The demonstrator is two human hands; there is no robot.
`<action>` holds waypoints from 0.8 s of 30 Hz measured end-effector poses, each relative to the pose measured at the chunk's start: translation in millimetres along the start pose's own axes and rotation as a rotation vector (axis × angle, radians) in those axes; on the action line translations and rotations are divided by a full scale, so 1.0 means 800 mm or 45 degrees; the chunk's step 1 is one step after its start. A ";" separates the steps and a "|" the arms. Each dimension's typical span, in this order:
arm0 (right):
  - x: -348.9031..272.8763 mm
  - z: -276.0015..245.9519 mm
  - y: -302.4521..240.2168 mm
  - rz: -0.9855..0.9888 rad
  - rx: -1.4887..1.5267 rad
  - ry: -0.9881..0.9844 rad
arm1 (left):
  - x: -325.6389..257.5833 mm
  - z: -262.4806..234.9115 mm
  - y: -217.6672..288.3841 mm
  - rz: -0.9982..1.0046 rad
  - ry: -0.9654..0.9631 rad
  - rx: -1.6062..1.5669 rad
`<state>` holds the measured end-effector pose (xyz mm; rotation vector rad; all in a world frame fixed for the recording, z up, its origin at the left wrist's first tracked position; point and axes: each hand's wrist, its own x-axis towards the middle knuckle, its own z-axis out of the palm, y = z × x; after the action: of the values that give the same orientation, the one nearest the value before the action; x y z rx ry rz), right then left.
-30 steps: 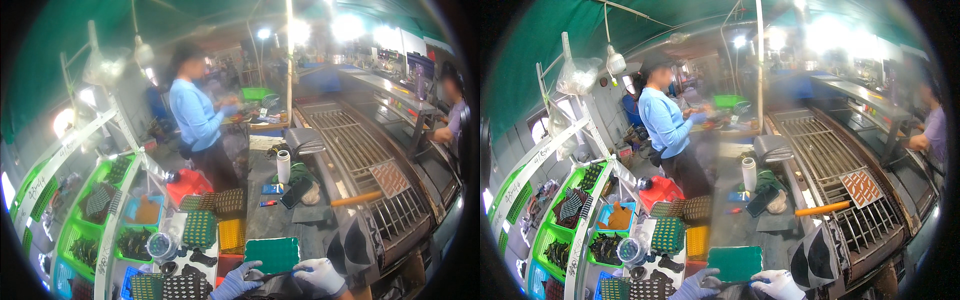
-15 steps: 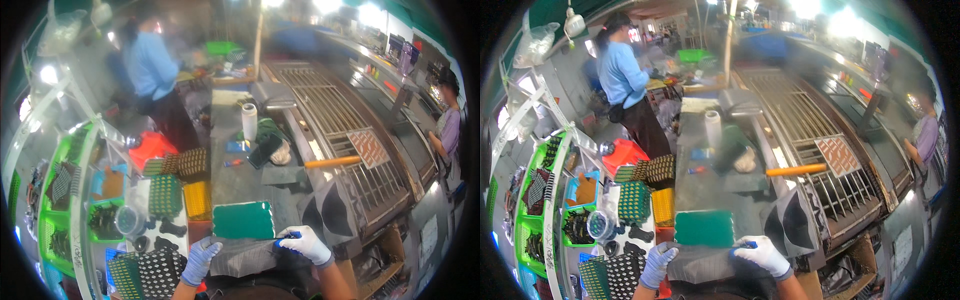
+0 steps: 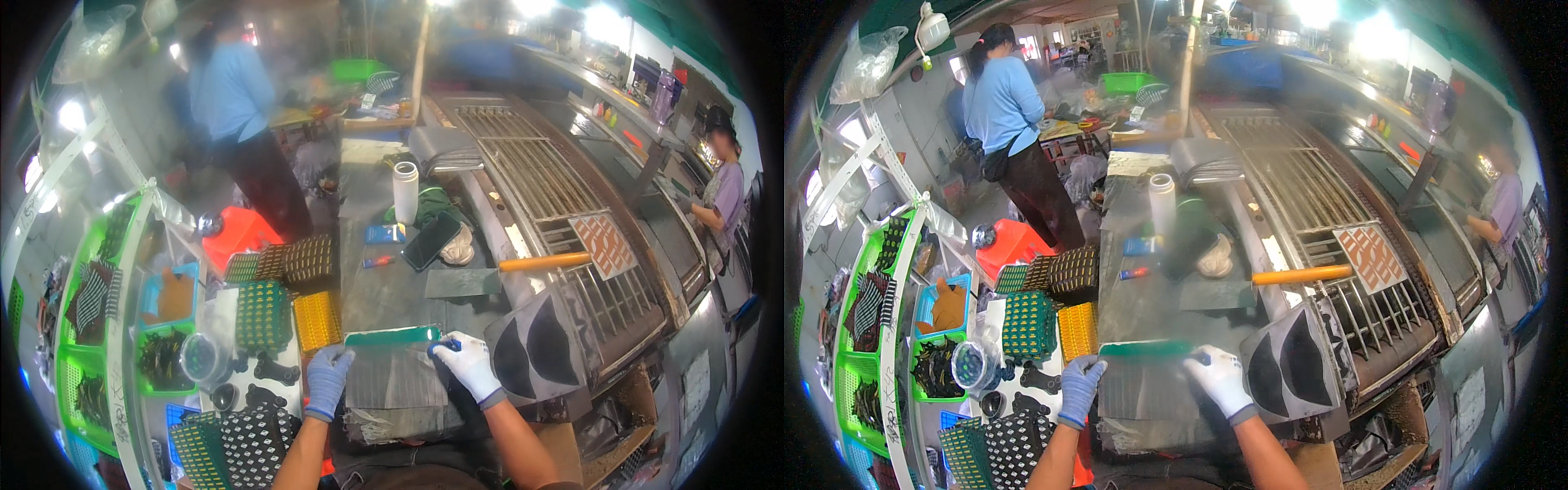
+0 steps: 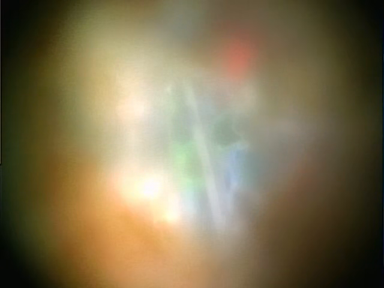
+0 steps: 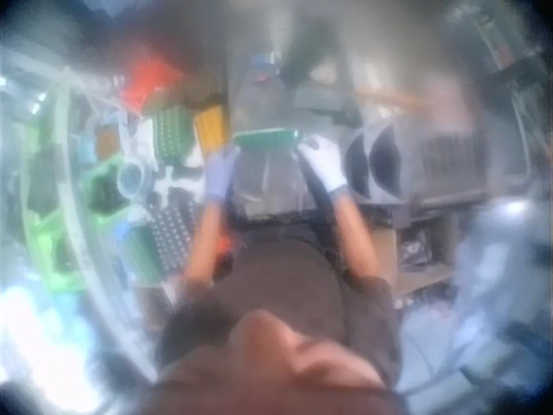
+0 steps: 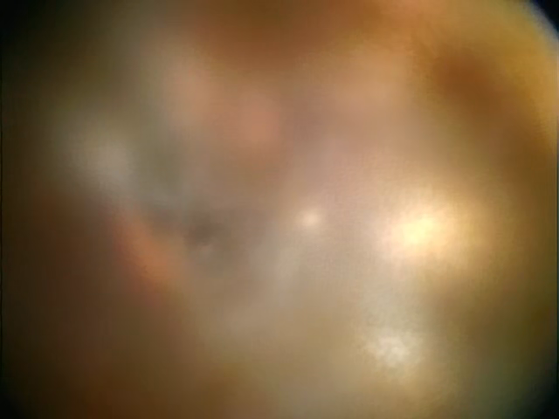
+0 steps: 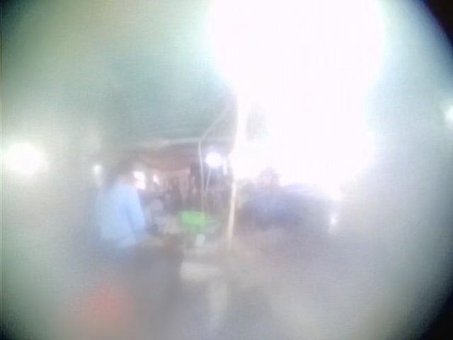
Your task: The person separates individual shoe parts from a sheet of connected components using gloved hands. They peel off each piece and place them into a nearby bin. The task is performed repeatedly with multiple sheets of components.
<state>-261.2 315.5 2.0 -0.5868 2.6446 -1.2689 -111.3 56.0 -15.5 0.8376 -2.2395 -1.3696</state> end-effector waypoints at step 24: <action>0.036 0.024 0.000 0.106 -0.150 0.068 | 0.019 0.021 -0.024 -0.181 0.119 -0.129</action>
<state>-281.7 290.3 -9.5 -0.4594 2.7708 -1.1278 -127.4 50.7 -39.7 1.0196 -2.0558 -1.4624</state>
